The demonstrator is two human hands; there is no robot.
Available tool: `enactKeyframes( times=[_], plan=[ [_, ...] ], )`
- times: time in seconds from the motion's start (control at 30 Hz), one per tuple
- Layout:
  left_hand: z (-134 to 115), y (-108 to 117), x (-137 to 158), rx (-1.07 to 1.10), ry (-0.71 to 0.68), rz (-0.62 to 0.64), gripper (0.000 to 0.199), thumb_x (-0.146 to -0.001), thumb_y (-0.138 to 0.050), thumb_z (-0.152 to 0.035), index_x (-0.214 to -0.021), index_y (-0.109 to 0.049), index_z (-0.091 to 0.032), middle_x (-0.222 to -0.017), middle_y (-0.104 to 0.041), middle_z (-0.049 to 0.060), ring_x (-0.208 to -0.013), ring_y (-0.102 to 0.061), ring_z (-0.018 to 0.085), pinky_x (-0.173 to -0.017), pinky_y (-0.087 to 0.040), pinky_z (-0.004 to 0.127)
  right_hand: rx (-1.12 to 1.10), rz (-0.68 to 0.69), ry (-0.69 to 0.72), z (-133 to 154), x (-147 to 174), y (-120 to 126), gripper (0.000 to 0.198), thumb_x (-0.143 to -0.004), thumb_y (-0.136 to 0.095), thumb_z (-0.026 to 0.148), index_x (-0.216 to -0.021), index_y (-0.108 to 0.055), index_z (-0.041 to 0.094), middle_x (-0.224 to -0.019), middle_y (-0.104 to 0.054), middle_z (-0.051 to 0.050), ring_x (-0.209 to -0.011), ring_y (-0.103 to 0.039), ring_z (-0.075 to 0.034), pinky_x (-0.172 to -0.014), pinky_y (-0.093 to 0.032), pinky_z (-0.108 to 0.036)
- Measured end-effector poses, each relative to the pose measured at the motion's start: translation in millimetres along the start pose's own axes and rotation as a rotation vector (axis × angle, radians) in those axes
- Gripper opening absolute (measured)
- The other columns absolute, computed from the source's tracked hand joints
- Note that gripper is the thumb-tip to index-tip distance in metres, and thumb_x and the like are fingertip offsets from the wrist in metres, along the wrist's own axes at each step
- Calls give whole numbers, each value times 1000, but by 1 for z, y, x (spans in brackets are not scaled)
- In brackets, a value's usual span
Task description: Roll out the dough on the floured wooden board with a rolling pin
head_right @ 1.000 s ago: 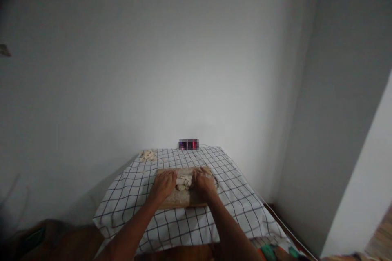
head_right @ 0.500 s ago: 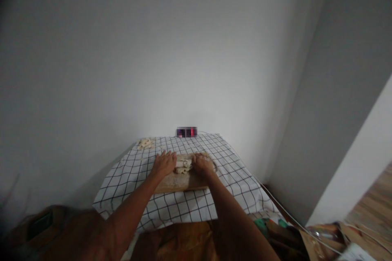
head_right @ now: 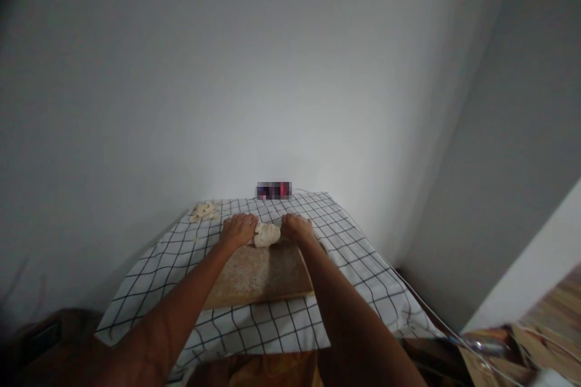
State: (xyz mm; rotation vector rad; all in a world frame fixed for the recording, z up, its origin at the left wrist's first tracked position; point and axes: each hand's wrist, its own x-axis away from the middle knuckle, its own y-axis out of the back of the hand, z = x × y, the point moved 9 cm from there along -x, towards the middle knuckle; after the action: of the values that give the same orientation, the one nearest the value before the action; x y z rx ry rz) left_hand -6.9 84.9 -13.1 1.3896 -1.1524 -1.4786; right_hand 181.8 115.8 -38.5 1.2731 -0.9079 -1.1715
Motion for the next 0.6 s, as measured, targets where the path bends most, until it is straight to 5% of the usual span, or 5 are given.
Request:
enactKeyframes(
  times=[0.2,0.4,0.6],
  plan=[
    [-2,4,3,41,-32,24,44,-121,-40,-37,-132,-79,-18,-138,-81,17,-135,-71,33,-114,-52,47,-16,-9,-25,0,11,5,45,-119,-36,28,-142,-74,20,-144,-78,-20,-133,-76,-33,-105,-60,-44],
    [-14,31,26,265,-158,-64,17,-110,-70,-30,-111,-86,-24,-123,-84,6,-126,-73,24,-111,-53,34,-48,-51,31,5,32,3,39,-120,-40,25,-143,-71,17,-144,-78,-19,-133,-75,-30,-114,-53,-42],
    [-27,27,42,507,-214,-3,14,-101,-77,-30,-103,-88,-22,-111,-82,7,-105,-75,22,-95,-59,30,-157,-245,-44,3,43,11,43,-123,-34,28,-133,-74,17,-141,-74,-20,-135,-70,-30,-111,-53,-37]
  ],
)
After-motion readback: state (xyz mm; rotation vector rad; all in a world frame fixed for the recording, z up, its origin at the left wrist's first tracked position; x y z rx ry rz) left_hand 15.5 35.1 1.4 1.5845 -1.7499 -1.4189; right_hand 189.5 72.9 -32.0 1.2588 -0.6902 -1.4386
